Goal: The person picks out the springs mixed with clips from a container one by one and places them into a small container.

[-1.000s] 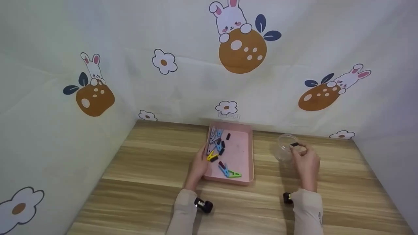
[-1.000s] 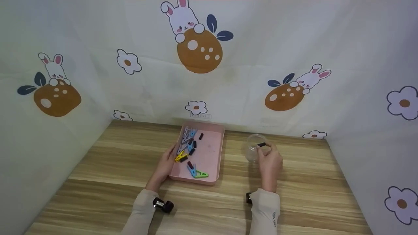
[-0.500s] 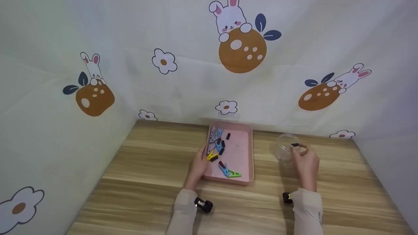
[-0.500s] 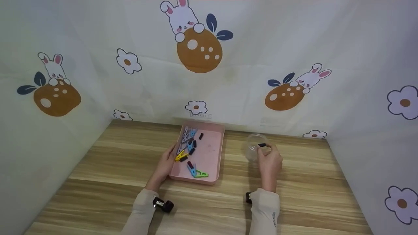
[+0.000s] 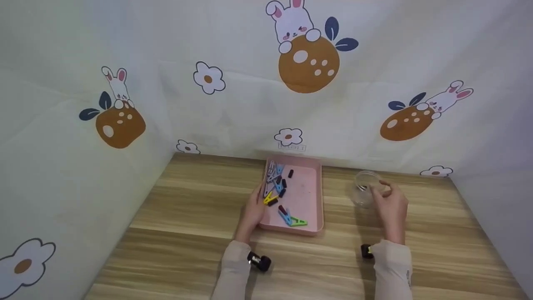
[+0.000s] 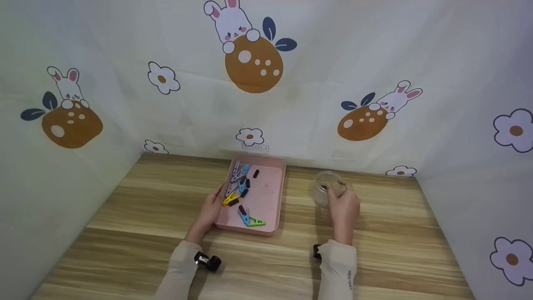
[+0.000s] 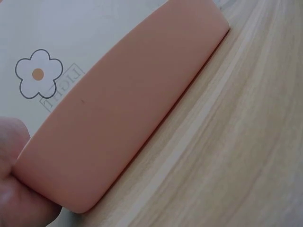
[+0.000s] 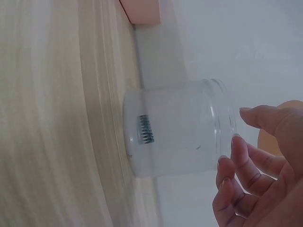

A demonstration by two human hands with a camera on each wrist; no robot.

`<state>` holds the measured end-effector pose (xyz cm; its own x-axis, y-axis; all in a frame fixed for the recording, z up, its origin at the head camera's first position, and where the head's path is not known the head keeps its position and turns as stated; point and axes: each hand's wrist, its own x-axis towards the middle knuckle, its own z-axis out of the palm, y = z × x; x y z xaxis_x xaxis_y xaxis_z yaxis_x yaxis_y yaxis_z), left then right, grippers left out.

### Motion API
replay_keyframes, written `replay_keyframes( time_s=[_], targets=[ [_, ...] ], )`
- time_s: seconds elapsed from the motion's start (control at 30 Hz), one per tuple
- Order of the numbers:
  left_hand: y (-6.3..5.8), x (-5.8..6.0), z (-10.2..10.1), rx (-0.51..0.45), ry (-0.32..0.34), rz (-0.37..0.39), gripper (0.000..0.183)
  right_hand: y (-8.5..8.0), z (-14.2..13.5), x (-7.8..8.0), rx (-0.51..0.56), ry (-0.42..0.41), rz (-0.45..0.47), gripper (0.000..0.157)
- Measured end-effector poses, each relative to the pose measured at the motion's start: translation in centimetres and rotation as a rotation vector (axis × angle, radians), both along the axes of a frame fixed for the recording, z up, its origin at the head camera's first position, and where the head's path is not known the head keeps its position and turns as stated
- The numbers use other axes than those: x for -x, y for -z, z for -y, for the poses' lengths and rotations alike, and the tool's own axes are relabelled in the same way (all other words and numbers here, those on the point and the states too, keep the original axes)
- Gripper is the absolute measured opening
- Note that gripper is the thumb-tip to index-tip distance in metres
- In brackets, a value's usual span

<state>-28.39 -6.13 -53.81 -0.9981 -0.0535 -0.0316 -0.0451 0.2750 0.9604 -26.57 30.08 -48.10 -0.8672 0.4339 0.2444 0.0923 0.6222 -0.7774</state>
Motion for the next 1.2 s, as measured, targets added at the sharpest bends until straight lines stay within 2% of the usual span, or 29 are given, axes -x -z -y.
replay_keyframes(
  time_s=[0.27,0.5,0.8,0.97,1.2],
  targets=[
    [0.0,0.1,0.0,-0.011,-0.001,0.007,0.05,-0.6,0.2,0.0,-0.014,-0.037,0.013,0.048],
    [0.0,0.0,-0.1,-0.01,-0.002,0.028,0.051,-1.0,0.4,-0.2,-0.038,-0.051,-0.01,0.049],
    [0.1,0.0,0.1,-0.045,0.03,-0.07,0.048,-1.7,1.4,-0.3,-0.101,-0.084,-0.108,0.042],
    [0.1,-0.1,0.1,-0.057,0.029,-0.053,0.049,-1.9,1.9,-0.3,-0.117,-0.11,-0.125,0.04],
    [-0.1,-0.2,0.1,-0.061,0.023,-0.021,0.049,-2.2,2.5,-0.3,-0.126,-0.15,-0.094,0.041]
  ],
)
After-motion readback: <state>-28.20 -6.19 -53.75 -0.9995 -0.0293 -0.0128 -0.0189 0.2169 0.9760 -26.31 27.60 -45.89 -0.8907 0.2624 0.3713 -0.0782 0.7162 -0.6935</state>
